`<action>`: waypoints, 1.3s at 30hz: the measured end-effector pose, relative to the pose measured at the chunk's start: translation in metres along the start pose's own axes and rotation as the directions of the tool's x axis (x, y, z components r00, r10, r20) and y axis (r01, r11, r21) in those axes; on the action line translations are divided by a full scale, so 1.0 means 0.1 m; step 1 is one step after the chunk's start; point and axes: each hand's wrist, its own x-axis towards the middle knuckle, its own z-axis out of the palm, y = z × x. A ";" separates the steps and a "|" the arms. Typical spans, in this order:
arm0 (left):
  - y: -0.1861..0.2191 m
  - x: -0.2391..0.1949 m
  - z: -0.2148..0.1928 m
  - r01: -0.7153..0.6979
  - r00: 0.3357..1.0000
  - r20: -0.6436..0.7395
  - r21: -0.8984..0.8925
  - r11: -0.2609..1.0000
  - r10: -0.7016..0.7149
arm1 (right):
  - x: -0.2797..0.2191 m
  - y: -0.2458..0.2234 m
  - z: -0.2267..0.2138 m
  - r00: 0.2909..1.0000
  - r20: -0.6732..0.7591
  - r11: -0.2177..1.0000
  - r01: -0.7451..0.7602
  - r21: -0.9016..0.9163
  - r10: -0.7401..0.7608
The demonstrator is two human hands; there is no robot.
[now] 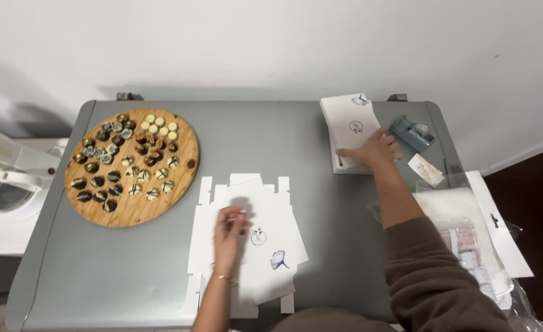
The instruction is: The person folds flat pre-cut cardboard blanks into open gift boxes, pressing the sides and tabs to shape each one, and stacks the finished boxes at the top of the table. They repeat the folding process with additional blanks while a tray of chocolates sits nearby.
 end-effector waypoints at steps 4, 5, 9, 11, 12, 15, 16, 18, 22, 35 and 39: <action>-0.02 -0.13 -0.70 0.008 0.982 -0.187 0.198 0.980 0.030 | -0.24 0.16 0.08 0.732 -0.550 0.905 0.409 -0.118 -0.402; -0.03 -0.18 -0.82 0.015 0.980 -0.199 0.195 0.981 0.024 | -0.48 0.20 0.15 0.733 -0.541 0.901 0.417 -0.121 -0.412; -0.02 -0.35 -1.16 -0.055 0.928 -0.319 0.394 0.918 0.192 | -1.36 0.25 0.60 0.593 -0.462 0.615 0.779 0.122 -0.659; -0.07 -0.36 -1.23 -0.008 0.922 -0.344 0.439 0.899 0.176 | -1.70 0.20 0.86 0.593 -0.428 0.546 0.802 0.242 -0.682; -0.14 -0.32 -1.22 -0.048 0.946 -0.249 0.528 0.848 0.209 | -1.83 0.17 0.94 0.667 -0.323 0.591 0.745 0.308 -0.672; -0.19 -0.31 -1.06 -0.069 0.972 -0.121 0.671 0.738 0.201 | -2.09 0.02 1.07 0.763 -0.125 0.670 0.622 0.405 -0.634; -0.17 -0.32 -0.99 -0.049 0.982 -0.090 0.731 0.680 0.168 | -2.16 -0.04 1.10 0.795 -0.040 0.704 0.559 0.439 -0.606; -0.14 -0.34 -0.88 -0.046 0.988 -0.076 0.691 0.721 0.135 | -2.16 -0.09 1.20 0.794 -0.036 0.696 0.553 0.458 -0.607; 0.01 -0.38 -0.70 0.034 0.999 -0.037 0.595 0.803 -0.015 | -2.03 -0.09 1.41 0.808 -0.034 0.683 0.519 0.513 -0.589; 0.12 -0.20 -1.06 -0.025 1.000 0.007 0.522 0.853 0.025 | -1.49 0.83 0.76 0.889 0.121 0.558 0.167 0.813 -0.442; 0.19 0.01 -1.16 -0.131 0.978 0.000 0.780 0.611 0.210 | -1.27 1.88 0.55 0.959 0.028 0.490 0.118 0.864 -0.282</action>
